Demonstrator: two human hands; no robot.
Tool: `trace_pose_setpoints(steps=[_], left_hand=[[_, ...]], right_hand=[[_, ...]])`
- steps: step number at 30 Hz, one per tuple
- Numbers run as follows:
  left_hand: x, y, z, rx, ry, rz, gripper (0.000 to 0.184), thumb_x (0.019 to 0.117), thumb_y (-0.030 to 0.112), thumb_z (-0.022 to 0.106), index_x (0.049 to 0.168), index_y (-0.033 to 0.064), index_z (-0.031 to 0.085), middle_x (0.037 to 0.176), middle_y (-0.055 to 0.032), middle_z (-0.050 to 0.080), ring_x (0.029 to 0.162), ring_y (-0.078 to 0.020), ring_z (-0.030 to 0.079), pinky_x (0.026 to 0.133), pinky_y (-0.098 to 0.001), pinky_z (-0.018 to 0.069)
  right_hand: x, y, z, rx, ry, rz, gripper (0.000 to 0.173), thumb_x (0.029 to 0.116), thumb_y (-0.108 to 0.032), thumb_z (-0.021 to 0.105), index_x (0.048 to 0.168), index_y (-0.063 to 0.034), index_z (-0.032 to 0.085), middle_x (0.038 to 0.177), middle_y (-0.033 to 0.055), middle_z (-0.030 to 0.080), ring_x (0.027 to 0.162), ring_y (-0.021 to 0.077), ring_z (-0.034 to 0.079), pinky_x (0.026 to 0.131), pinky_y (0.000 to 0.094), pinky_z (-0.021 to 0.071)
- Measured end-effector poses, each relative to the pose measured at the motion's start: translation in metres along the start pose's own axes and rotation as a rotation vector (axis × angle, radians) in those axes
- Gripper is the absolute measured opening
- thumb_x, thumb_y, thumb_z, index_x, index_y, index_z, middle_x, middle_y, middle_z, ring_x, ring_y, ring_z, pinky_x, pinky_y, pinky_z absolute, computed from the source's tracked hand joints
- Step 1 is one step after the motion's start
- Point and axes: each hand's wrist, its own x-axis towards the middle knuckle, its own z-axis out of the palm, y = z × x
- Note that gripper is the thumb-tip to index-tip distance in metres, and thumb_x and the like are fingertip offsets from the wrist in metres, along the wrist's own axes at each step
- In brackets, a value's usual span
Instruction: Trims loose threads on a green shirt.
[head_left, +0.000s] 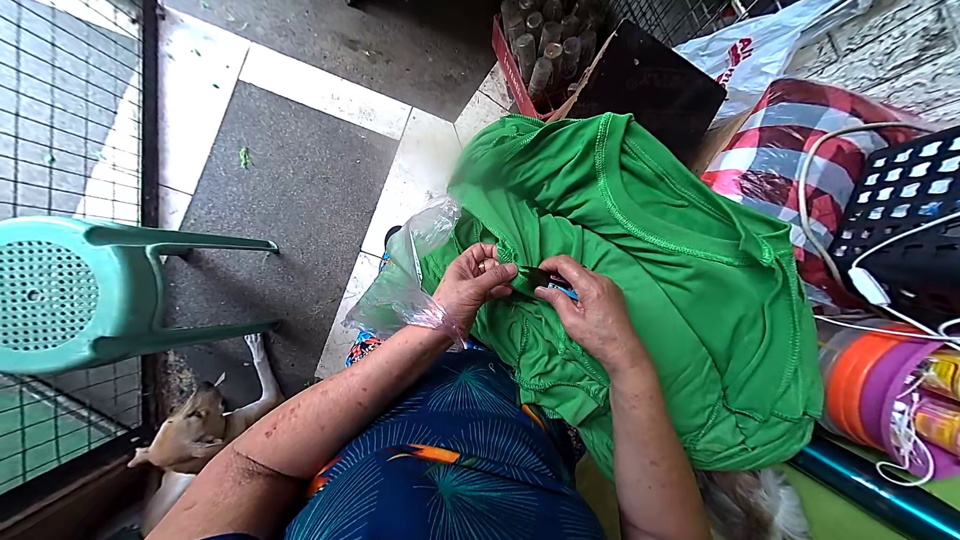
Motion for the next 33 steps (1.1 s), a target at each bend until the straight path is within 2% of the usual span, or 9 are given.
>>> trace_pose_setpoints(steps=[4,12,15,17,19,22,26,30,33], left_hand=[[-0.0001,-0.0002,-0.0003,0.018,-0.005,0.035,0.019,0.0985,-0.004,0.057,0.099,0.0139,0.051,0.075,0.0067,0.062,0.067,-0.0016,0.063,0.069,-0.0186,0.0564],[-0.0039,0.0040,0.0012,0.037,-0.002,0.018,0.018,0.0987,-0.005,0.057,0.100,0.0126,0.051,0.076,0.0054,0.061,0.067,-0.0025,0.063,0.069,-0.0186,0.0559],[-0.0026,0.0057,0.0050,-0.003,0.012,0.012,0.020,0.0980,-0.008,0.056,0.099,0.0109,0.049,0.073,0.0049,0.061,0.066,-0.0044,0.065,0.069,-0.0205,0.0577],[-0.0030,0.0049,0.0043,-0.011,-0.011,0.008,0.019,0.0989,-0.006,0.056,0.100,0.0121,0.049,0.074,0.0048,0.063,0.067,-0.0042,0.066,0.069,-0.0196,0.0579],[-0.0044,0.0069,0.0060,-0.004,-0.004,0.014,0.019,0.0994,-0.006,0.055,0.099,0.0120,0.049,0.073,0.0048,0.063,0.066,-0.0033,0.065,0.068,-0.0184,0.0572],[-0.0028,0.0044,0.0040,-0.025,-0.006,0.043,0.022,0.0976,-0.009,0.054,0.100,0.0119,0.048,0.074,0.0056,0.063,0.068,-0.0039,0.067,0.070,-0.0200,0.0581],[0.0002,-0.0007,-0.0012,-0.053,-0.028,0.055,0.022,0.0974,-0.007,0.055,0.102,0.0133,0.049,0.080,0.0060,0.063,0.076,-0.0036,0.066,0.080,-0.0224,0.0582],[0.0049,-0.0007,0.0037,-0.103,0.012,0.037,0.027,0.0942,-0.013,0.055,0.098,0.0125,0.047,0.076,0.0062,0.061,0.071,-0.0040,0.065,0.076,-0.0229,0.0579],[0.0047,-0.0023,0.0030,-0.075,-0.011,0.066,0.027,0.0934,-0.012,0.056,0.100,0.0126,0.048,0.075,0.0067,0.062,0.070,-0.0035,0.064,0.075,-0.0216,0.0566]], right_hand=[[-0.0004,0.0015,0.0005,0.006,-0.001,-0.005,0.021,0.0926,-0.008,0.069,0.112,-0.0002,0.069,0.089,0.0146,0.071,0.080,0.0284,0.070,0.070,0.0463,0.0551],[-0.0003,0.0008,-0.0002,-0.009,-0.011,-0.022,0.017,0.0941,-0.006,0.066,0.109,-0.0007,0.071,0.084,0.0145,0.070,0.075,0.0290,0.070,0.066,0.0466,0.0539],[-0.0005,0.0007,0.0022,-0.025,0.022,-0.010,0.017,0.0997,-0.007,0.057,0.107,-0.0005,0.071,0.071,0.0102,0.066,0.062,0.0257,0.066,0.057,0.0442,0.0515],[-0.0006,0.0005,0.0039,-0.027,0.052,0.015,0.018,0.1017,-0.008,0.054,0.106,0.0001,0.071,0.067,0.0087,0.063,0.058,0.0242,0.063,0.054,0.0423,0.0503],[-0.0009,0.0000,0.0035,-0.032,0.047,0.041,0.018,0.1020,-0.008,0.054,0.109,0.0006,0.068,0.071,0.0097,0.065,0.062,0.0256,0.065,0.056,0.0439,0.0514],[-0.0005,-0.0014,0.0006,-0.033,-0.006,0.070,0.022,0.0995,-0.011,0.060,0.118,0.0011,0.065,0.087,0.0159,0.069,0.076,0.0323,0.070,0.065,0.0510,0.0533],[-0.0002,-0.0005,0.0019,-0.031,0.012,0.042,0.024,0.0942,-0.011,0.068,0.116,0.0007,0.067,0.088,0.0158,0.071,0.079,0.0312,0.070,0.068,0.0500,0.0541],[0.0003,0.0005,0.0015,-0.005,0.007,0.041,0.023,0.0935,-0.010,0.070,0.114,0.0004,0.068,0.088,0.0153,0.071,0.079,0.0299,0.070,0.070,0.0489,0.0543],[0.0001,0.0014,0.0020,0.002,0.020,0.028,0.021,0.0941,-0.009,0.068,0.113,0.0005,0.069,0.088,0.0155,0.071,0.079,0.0292,0.070,0.070,0.0470,0.0547]])
